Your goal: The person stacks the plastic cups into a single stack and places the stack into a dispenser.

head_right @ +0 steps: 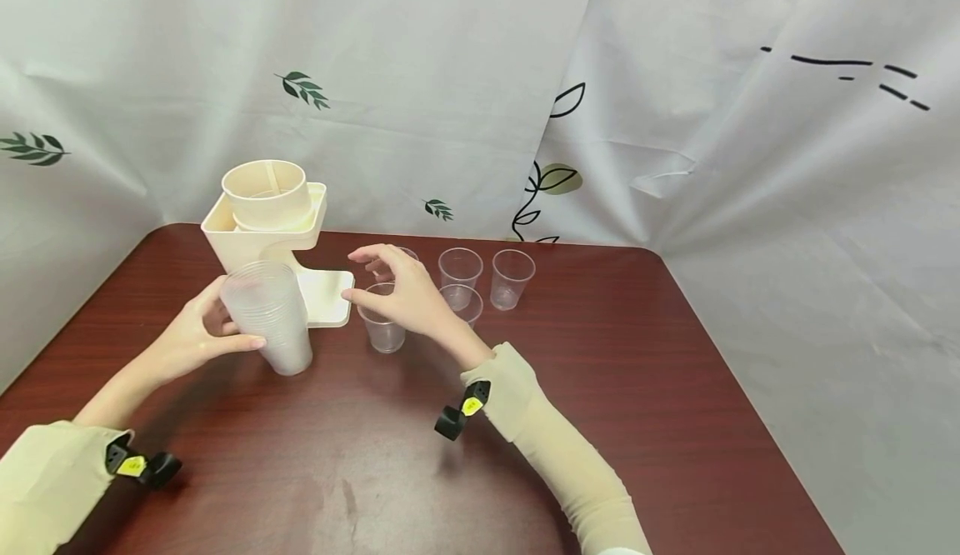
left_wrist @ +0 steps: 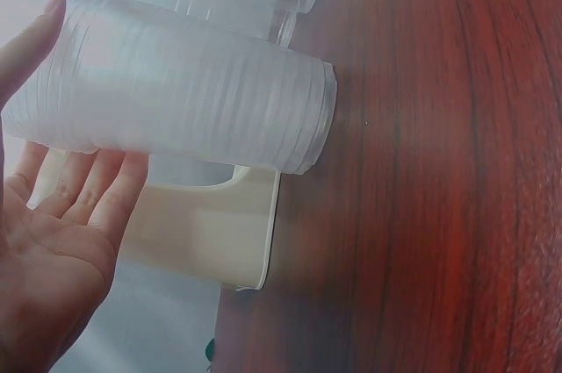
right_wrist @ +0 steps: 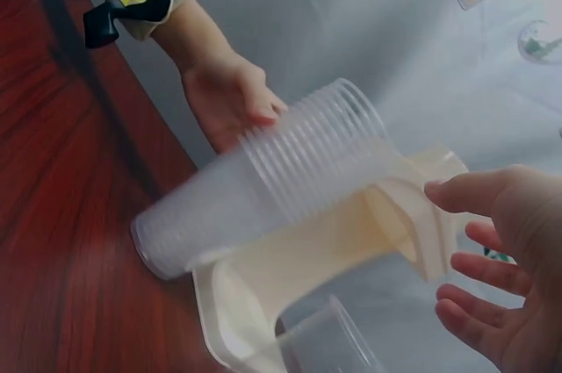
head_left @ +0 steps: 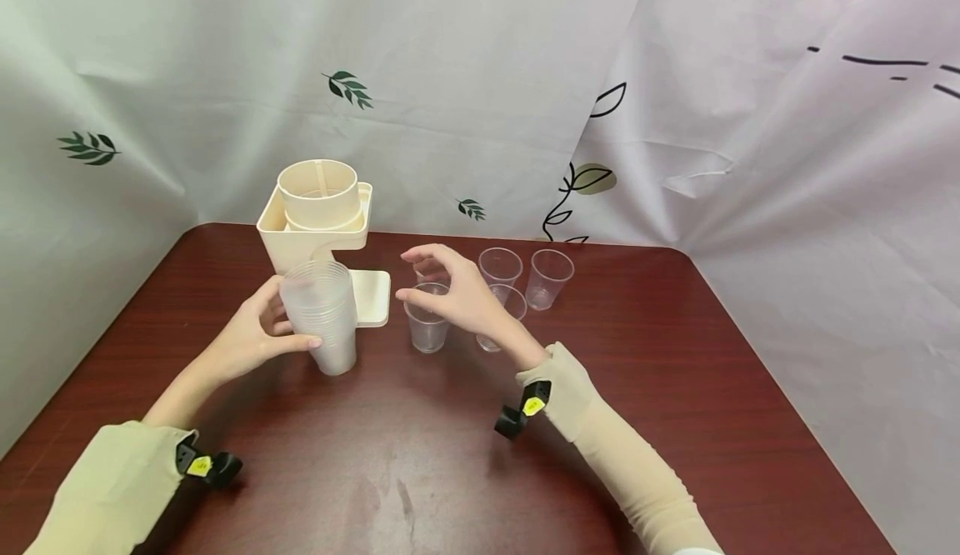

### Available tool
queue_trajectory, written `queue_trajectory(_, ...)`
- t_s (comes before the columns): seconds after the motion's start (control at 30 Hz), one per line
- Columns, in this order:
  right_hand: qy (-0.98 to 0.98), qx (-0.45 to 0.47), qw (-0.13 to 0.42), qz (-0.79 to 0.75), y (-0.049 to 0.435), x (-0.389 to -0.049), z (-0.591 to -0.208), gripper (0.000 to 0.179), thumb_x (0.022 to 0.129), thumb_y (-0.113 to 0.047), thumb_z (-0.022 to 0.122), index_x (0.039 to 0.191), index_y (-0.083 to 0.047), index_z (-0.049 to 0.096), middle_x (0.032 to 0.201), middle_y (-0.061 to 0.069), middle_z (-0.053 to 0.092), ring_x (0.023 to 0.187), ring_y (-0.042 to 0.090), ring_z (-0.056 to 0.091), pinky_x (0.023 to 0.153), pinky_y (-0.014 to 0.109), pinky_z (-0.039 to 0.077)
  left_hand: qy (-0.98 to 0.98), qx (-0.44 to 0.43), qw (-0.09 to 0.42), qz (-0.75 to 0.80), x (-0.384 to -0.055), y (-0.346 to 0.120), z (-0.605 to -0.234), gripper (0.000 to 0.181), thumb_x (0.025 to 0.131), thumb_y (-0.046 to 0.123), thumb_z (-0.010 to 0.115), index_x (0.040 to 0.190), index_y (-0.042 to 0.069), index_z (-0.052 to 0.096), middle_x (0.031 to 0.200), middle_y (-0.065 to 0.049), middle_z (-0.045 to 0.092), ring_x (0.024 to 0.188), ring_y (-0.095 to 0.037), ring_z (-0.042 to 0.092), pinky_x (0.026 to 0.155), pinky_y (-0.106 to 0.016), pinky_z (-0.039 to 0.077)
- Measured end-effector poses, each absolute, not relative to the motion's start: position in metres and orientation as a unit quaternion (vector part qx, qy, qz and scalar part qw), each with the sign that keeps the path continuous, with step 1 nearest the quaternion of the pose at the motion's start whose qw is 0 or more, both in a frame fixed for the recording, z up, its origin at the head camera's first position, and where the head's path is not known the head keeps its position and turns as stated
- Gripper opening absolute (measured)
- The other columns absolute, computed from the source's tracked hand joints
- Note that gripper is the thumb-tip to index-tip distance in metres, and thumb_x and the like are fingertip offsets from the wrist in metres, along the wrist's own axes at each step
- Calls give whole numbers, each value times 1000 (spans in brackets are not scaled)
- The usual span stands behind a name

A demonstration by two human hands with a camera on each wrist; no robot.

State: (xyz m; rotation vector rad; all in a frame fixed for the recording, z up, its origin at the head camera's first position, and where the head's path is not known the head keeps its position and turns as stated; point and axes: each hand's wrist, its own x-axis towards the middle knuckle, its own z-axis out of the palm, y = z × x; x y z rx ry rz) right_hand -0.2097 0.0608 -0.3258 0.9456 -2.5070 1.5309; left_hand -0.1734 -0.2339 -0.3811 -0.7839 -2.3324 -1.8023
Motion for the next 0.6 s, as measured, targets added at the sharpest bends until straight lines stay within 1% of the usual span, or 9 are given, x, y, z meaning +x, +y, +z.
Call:
queue_trajectory(0.1, -808, 309, 43, 499, 69, -211, -326, 44, 81, -17, 77, 121, -10, 59, 122, 8, 62, 108, 25, 62, 93, 36, 54, -763, -257, 45, -592, -174, -233, -381, 72, 72, -16, 73, 130, 13, 42, 121, 11, 53, 104, 3, 59, 81, -13, 53)
queue_trajectory(0.2, -810, 306, 57, 497, 78, -213, -325, 42, 82, -16, 77, 120, -7, 60, 121, 12, 62, 107, 27, 62, 90, 37, 55, -763, -257, 44, -592, -174, -234, -381, 72, 72, -16, 73, 130, 13, 42, 121, 11, 53, 104, 3, 59, 81, -13, 54)
queue_trajectory(0.4, -815, 292, 85, 493, 95, -215, -325, 40, 82, -14, 77, 118, -7, 62, 116, 10, 64, 101, 32, 62, 87, 39, 55, -762, -258, 44, -592, -175, -234, -382, 72, 72, -16, 73, 130, 13, 42, 121, 10, 53, 104, 3, 59, 81, -13, 53)
queue_trajectory(0.47, -815, 284, 90, 496, 100, -215, -325, 39, 82, -14, 77, 117, -7, 62, 115, 10, 64, 99, 31, 63, 88, 40, 55, -761, -260, 45, -593, -174, -234, -382, 72, 72, -16, 73, 130, 12, 42, 121, 10, 53, 105, 3, 59, 81, -13, 53)
queue_trajectory(0.6, -815, 264, 101, 505, 110, -217, -326, 40, 82, -14, 77, 118, -5, 63, 116, 12, 64, 101, 29, 63, 91, 42, 54, -759, -261, 44, -595, -174, -234, -382, 72, 72, -16, 73, 131, 12, 42, 122, 10, 53, 105, 2, 59, 81, -13, 54)
